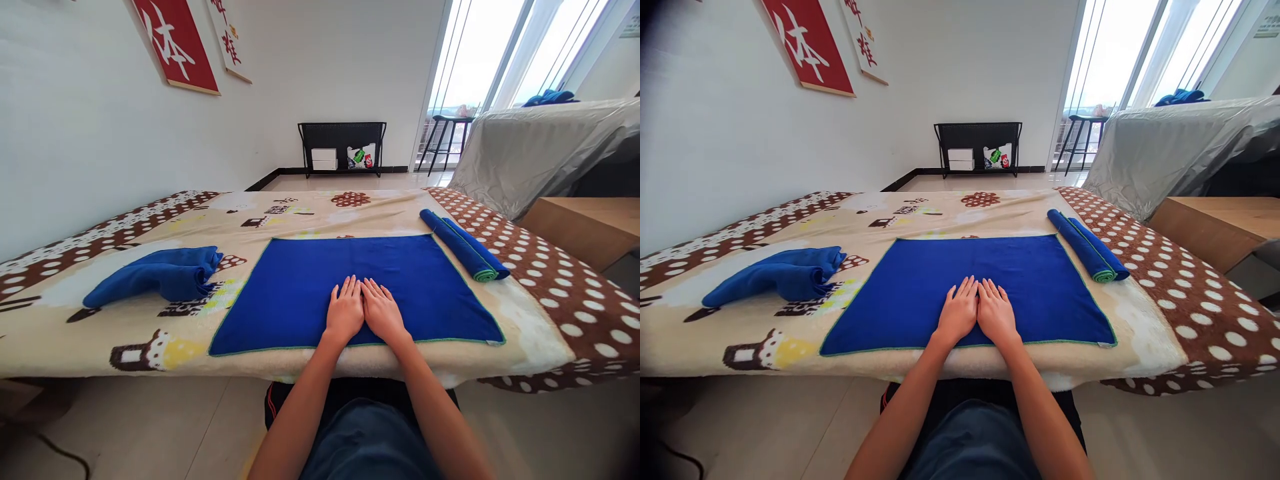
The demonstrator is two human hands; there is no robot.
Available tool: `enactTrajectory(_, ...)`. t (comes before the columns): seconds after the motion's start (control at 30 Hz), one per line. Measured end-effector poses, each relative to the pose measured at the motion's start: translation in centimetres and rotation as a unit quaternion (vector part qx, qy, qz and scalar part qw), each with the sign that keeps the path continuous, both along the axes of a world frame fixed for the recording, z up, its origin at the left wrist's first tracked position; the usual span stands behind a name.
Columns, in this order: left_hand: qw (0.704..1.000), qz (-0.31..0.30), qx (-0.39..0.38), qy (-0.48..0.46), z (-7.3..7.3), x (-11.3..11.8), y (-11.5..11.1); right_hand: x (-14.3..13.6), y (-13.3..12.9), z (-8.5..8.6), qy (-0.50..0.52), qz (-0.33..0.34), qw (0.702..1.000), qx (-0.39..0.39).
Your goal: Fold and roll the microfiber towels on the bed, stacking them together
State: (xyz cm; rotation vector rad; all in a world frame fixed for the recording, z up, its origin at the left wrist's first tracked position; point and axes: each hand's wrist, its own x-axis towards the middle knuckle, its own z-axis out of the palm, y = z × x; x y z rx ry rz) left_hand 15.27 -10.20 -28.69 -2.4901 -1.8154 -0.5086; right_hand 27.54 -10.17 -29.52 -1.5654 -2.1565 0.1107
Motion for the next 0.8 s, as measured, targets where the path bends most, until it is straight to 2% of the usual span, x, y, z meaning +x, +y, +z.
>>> enactTrajectory(0.07,1.000,-0.003,-0.004,0.021,-0.88,-0.15,-0.14,-0.02,-0.26,-0.75,-0.019,0.002,1.000,-0.010)
enactTrajectory(0.13,1.000,-0.003,-0.003,0.028,-1.16,-0.40,-0.34,0.21,-0.52,-1.07,-0.036,0.001,0.999,-0.011)
enactTrajectory(0.8,1.000,0.002,-0.012,0.019,-0.79,-0.40,-0.46,0.35,-0.74,-0.93,-0.044,-0.004,0.999,-0.011)
